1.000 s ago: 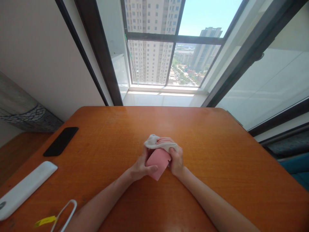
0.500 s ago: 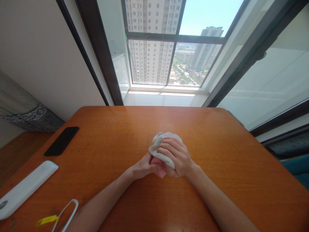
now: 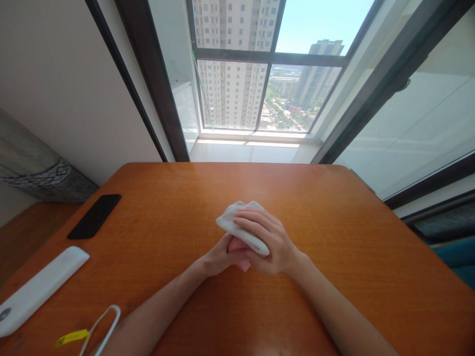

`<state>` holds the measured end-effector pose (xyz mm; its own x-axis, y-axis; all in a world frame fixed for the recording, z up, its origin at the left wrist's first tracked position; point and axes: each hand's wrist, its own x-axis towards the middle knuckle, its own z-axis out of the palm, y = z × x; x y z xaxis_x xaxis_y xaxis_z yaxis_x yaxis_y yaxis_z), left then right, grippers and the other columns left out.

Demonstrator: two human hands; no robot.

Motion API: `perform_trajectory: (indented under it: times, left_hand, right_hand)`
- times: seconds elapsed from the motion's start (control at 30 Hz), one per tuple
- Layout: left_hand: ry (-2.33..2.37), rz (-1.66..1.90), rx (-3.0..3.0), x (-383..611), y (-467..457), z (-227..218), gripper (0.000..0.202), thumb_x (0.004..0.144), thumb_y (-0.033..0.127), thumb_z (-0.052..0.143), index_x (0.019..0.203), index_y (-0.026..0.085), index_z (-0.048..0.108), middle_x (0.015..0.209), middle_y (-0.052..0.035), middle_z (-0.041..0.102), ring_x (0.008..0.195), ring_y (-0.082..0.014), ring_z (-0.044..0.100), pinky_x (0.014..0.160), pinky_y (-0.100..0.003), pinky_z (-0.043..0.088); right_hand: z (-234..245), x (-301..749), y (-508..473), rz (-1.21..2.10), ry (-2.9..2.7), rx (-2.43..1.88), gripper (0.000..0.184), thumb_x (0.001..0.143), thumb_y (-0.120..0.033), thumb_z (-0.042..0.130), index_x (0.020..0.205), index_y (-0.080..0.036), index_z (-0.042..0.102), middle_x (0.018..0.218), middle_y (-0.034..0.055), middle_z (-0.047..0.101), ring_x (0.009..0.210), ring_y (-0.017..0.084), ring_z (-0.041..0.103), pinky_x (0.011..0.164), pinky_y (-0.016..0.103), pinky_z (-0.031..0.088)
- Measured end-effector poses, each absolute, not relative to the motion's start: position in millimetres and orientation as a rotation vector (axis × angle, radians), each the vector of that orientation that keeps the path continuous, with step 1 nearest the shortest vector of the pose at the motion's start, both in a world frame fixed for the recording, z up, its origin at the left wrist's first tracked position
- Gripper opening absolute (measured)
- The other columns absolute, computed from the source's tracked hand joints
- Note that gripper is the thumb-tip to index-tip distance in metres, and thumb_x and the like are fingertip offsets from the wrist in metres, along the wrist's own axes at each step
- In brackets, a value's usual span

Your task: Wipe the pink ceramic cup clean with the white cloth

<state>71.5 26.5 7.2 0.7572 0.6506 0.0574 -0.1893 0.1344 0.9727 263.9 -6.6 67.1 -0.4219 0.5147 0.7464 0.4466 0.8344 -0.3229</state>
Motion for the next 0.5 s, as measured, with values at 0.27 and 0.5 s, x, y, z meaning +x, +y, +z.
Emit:
perform_trajectory:
  times: [0.27,0.5]
  left_hand:
    - [0.452,0.661,1.331,67,30,0,0.084,0.08,0.07,0.082,0.141,0.015,0.063,0.115,-0.0116,0.072,0.099,-0.0275,0.067,0.087,-0.039,0.058]
    - [0.511,0.713,1.396,64,32,1,0.086,0.082,0.074,0.077,0.141,0.013,0.062,0.121,-0.013,0.072,0.107,-0.0305,0.065,0.097,-0.041,0.055]
  right_hand:
    - [66,262,-5,0.827,-1.727,-0.908,0.032,0.108,-0.039,0.056,0.128,-0.027,0.078,0.135,0.0058,0.079,0.123,0.027,0.074,0.112,0.047,0.059]
    - [17,249,10,1.205,-1.004,-0.988,0.049,0.1,-0.064,0.057,0.099,-0.023,0.084,0.093,0.0044,0.085,0.086,0.028,0.079,0.08,0.042,0.068]
